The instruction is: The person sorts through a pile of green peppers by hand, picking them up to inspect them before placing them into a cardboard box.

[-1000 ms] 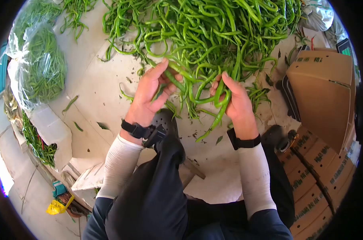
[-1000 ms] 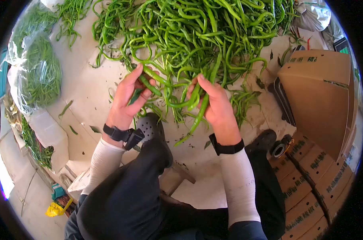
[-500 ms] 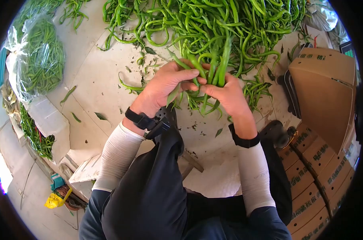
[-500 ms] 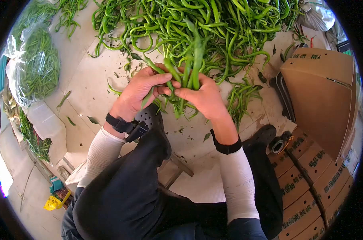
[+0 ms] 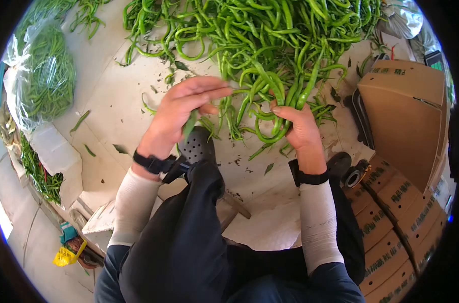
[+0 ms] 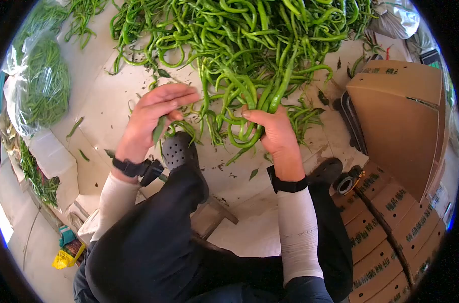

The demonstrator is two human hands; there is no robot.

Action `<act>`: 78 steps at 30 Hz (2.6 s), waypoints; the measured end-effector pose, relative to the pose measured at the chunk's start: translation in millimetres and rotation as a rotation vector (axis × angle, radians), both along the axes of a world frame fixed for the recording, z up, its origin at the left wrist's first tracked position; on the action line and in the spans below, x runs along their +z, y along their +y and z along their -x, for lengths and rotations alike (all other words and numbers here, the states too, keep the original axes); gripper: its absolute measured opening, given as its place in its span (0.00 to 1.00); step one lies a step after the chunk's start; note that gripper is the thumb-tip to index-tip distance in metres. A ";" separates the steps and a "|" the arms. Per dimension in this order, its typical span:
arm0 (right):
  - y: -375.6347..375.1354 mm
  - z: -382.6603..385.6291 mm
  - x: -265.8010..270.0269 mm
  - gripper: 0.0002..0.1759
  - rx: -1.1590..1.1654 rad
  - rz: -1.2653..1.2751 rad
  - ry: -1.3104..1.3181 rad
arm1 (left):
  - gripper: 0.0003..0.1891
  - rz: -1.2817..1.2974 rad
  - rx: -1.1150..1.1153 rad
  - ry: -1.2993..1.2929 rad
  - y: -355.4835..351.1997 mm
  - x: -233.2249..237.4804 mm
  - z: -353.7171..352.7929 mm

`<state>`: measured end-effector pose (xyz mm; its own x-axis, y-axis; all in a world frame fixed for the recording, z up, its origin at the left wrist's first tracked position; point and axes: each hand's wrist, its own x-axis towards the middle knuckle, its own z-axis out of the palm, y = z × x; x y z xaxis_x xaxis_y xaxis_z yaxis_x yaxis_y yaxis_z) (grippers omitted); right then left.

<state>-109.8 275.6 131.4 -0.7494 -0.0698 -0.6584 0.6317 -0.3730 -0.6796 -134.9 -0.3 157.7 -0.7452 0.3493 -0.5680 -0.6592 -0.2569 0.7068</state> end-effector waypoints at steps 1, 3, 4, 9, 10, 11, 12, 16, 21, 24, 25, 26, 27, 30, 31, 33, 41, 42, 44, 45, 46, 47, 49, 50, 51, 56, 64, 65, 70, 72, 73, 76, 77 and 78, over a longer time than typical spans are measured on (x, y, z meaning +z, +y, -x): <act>5.8 0.2 3.1 0.27 -0.051 0.056 -0.004 | 0.16 0.045 0.103 0.037 -3.2 0.8 -5.7; 15.9 0.5 4.8 0.28 -0.093 0.103 0.016 | 0.17 0.295 -0.175 0.170 -1.0 -40.4 -33.9; 24.3 0.4 2.8 0.28 -0.079 0.187 0.028 | 0.19 0.438 -0.351 0.271 9.8 -51.5 -53.6; 32.4 5.3 10.8 0.28 -0.004 0.203 0.106 | 0.23 0.563 -1.250 1.209 35.1 -69.9 -108.7; 33.5 3.5 13.3 0.28 -0.001 0.197 0.108 | 0.23 0.562 -1.244 1.214 36.6 -57.7 -89.4; 34.3 2.0 15.8 0.27 0.012 0.128 0.112 | 0.21 0.577 -1.226 0.821 37.6 -46.1 -60.4; 34.5 2.1 18.8 0.27 0.025 0.060 0.120 | 0.19 0.580 -1.181 0.435 38.2 -33.8 -37.9; 22.2 1.2 32.6 0.25 0.058 -0.056 0.080 | 0.16 0.398 -0.610 0.092 21.3 8.3 -9.3; -5.8 3.1 29.0 0.24 0.232 -0.168 0.266 | 0.25 0.063 -0.256 0.362 57.9 23.8 -4.8; -21.3 8.3 37.5 0.24 0.389 -0.567 0.265 | 0.32 -0.069 -0.083 0.038 78.8 11.7 -1.8; -20.8 9.1 37.0 0.24 0.390 -0.568 0.268 | 0.33 -0.122 0.002 -0.093 83.2 10.8 -0.3; -18.9 9.2 34.7 0.23 0.411 -0.520 0.290 | 0.36 -0.118 0.013 -0.038 87.9 6.2 -2.4; -17.7 9.1 34.1 0.21 0.433 -0.472 0.308 | 0.36 -0.119 0.013 -0.038 88.9 5.2 -4.1; -15.6 10.8 37.9 0.21 0.528 -0.353 0.397 | 0.39 -0.152 0.026 -0.106 91.4 -1.7 -9.8; -14.8 11.7 38.1 0.21 0.526 -0.351 0.393 | 0.35 -0.194 0.060 -0.115 90.3 -8.4 -10.4; -12.6 14.2 38.8 0.18 0.602 -0.417 0.266 | 0.32 -0.230 0.098 -0.133 82.8 -17.5 -5.4; -26.9 16.4 35.7 0.13 0.430 -0.249 0.060 | 0.18 -0.511 -0.063 -0.235 71.1 -32.5 4.2; -29.1 16.1 34.6 0.13 0.429 -0.248 0.060 | 0.20 -0.421 -0.063 -0.219 71.7 -28.6 4.6; -34.5 14.1 32.4 0.13 0.357 -0.258 0.067 | 0.23 -0.330 -0.066 -0.205 71.7 -28.8 4.3; -37.3 14.2 31.3 0.13 0.356 -0.257 0.063 | 0.26 -0.303 -0.090 -0.133 70.9 -33.0 3.6; -40.0 15.8 30.0 0.13 0.280 -0.241 0.031 | 0.29 -0.275 -0.114 -0.060 70.2 -37.6 2.7; -41.1 17.5 28.6 0.13 0.203 -0.225 0.000 | 0.29 -0.274 -0.114 -0.064 69.6 -43.8 1.4; -39.2 19.1 27.6 0.13 0.184 -0.143 -0.002 | 0.31 -0.299 -0.176 0.056 68.8 -49.1 -0.4; -40.8 19.6 29.0 0.14 0.137 -0.100 -0.034 | 0.27 -0.283 -0.147 0.055 68.3 -50.9 -3.2; -43.5 20.1 30.6 0.16 0.090 -0.058 -0.066 | 0.27 -0.283 -0.150 0.051 68.2 -51.8 -3.6; -52.5 16.6 60.6 0.17 0.129 -0.257 -0.033 | 0.19 -0.403 0.093 -0.248 54.2 -71.8 -7.0; 17.7 -52.6 39.2 0.14 0.342 -0.556 -0.034 | 0.14 -0.414 0.364 -0.317 25.8 -67.1 -4.6; 19.1 -71.3 28.3 0.14 0.413 -0.642 -0.123 | 0.15 -0.400 0.395 -0.340 23.5 -66.4 -4.4; 6.9 -186.2 -27.4 0.18 0.708 -0.666 -0.171 | 0.12 -0.622 0.395 -0.293 6.8 -73.4 -5.5; -8.1 -220.0 -36.1 0.19 0.764 -0.675 -0.159 | 0.13 -0.655 0.380 -0.262 1.5 -78.5 -8.9; -18.6 -231.9 -35.6 0.18 0.915 -0.772 -0.162 | 0.14 -0.691 0.362 -0.232 -0.3 -81.1 -11.2; -15.1 -293.8 -62.0 0.16 1.144 -0.868 0.108 | 0.13 -0.628 0.355 -0.132 -10.8 -88.0 -11.3; -9.4 -312.9 -68.9 0.15 1.218 -0.850 0.388 | 0.12 -0.567 0.351 -0.051 -15.7 -90.3 -14.5; -4.8 -309.5 -66.9 0.15 1.221 -0.845 0.370 | 0.08 -0.520 0.385 -0.017 -20.8 -86.5 -17.5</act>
